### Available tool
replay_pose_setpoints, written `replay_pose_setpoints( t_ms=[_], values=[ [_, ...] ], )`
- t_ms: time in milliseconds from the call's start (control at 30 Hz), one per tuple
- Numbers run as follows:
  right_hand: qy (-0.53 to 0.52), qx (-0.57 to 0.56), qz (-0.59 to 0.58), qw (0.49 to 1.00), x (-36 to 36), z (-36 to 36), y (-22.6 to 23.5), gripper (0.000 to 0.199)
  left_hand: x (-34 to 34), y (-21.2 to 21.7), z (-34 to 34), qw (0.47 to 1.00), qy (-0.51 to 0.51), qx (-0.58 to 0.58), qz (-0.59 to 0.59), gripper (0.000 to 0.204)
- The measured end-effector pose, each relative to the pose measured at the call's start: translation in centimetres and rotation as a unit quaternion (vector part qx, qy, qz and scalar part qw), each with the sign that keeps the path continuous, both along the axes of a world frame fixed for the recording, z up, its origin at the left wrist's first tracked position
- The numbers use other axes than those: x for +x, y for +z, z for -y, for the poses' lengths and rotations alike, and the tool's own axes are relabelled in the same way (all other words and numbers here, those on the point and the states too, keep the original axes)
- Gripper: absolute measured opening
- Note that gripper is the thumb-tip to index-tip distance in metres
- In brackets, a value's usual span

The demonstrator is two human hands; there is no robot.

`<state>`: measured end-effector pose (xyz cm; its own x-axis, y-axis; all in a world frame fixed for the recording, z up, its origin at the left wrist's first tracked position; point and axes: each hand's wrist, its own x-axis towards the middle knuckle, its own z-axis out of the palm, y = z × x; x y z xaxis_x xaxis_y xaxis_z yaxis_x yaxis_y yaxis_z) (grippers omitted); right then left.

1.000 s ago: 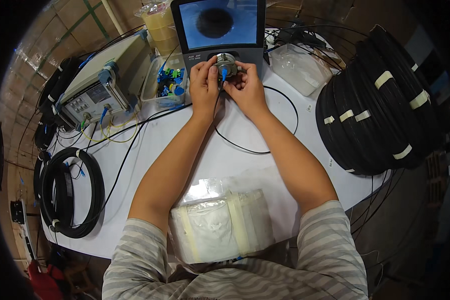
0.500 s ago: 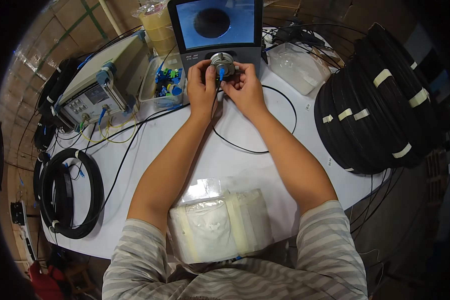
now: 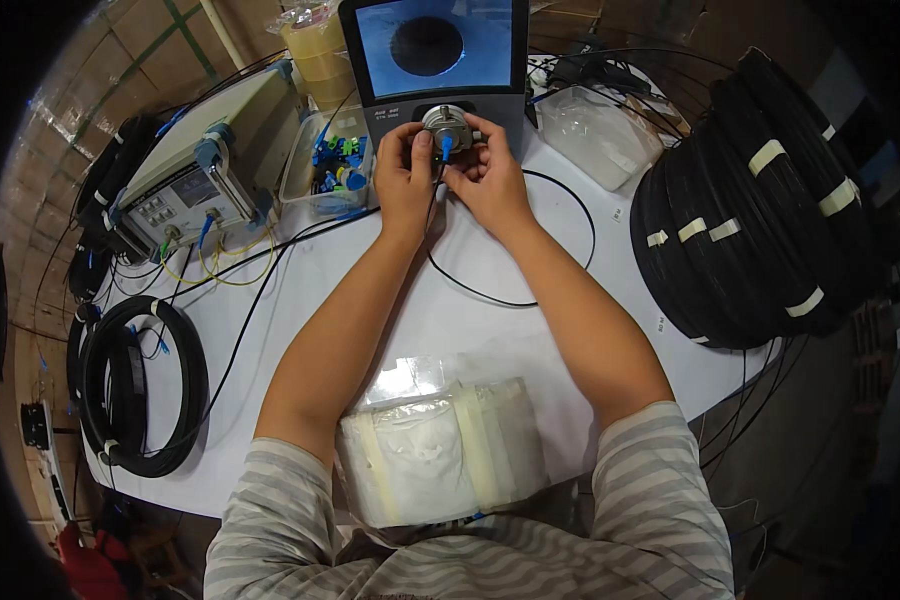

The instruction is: Inspecting a fiber optic connector using a digital microscope and verifying continuity with a visual fault locator.

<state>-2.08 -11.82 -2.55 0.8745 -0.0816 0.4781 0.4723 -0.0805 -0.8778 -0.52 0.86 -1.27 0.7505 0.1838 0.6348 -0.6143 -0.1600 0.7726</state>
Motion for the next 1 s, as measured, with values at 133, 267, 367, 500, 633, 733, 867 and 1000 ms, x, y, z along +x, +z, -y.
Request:
replay_pose_setpoints(
  t_ms=[133, 267, 367, 500, 633, 733, 867, 1000],
  values=[
    [-0.007, -0.001, 0.000, 1.000, 0.04, -0.12, 0.07, 0.070, 0.17, 0.01, -0.16, 1.000, 0.004, -0.001, 0.017, 0.021],
    [-0.014, -0.007, 0.002, 1.000, -0.08, 0.02, 0.06, 0.067, -0.13, 0.15, -0.20, 1.000, -0.016, -0.004, -0.009, 0.025],
    [-0.016, -0.008, 0.006, 1.000, -0.07, 0.05, 0.08, 0.065, -0.14, 0.24, -0.21, 1.000, -0.014, 0.000, 0.001, 0.024],
    [-0.015, -0.001, 0.006, 1.000, -0.07, -0.11, 0.15, 0.064, 0.00, 0.29, -0.10, 1.000, 0.004, -0.001, 0.017, 0.020],
    [-0.017, -0.001, 0.010, 1.000, -0.15, -0.17, 0.22, 0.063, 0.06, 0.26, -0.15, 1.000, 0.000, -0.003, 0.013, 0.021],
    [-0.021, -0.002, 0.007, 1.000, -0.18, -0.11, 0.25, 0.063, 0.03, 0.28, -0.15, 1.000, -0.007, -0.005, 0.011, 0.021],
    [-0.032, -0.011, 0.008, 0.999, -0.19, -0.19, 0.30, 0.060, 0.20, 0.14, -0.19, 1.000, -0.015, -0.014, 0.014, 0.020],
    [-0.035, 0.011, 0.006, 0.999, -0.14, -0.32, 0.24, 0.056, 0.13, 0.15, -0.16, 1.000, -0.018, -0.018, 0.012, 0.020]
  ],
)
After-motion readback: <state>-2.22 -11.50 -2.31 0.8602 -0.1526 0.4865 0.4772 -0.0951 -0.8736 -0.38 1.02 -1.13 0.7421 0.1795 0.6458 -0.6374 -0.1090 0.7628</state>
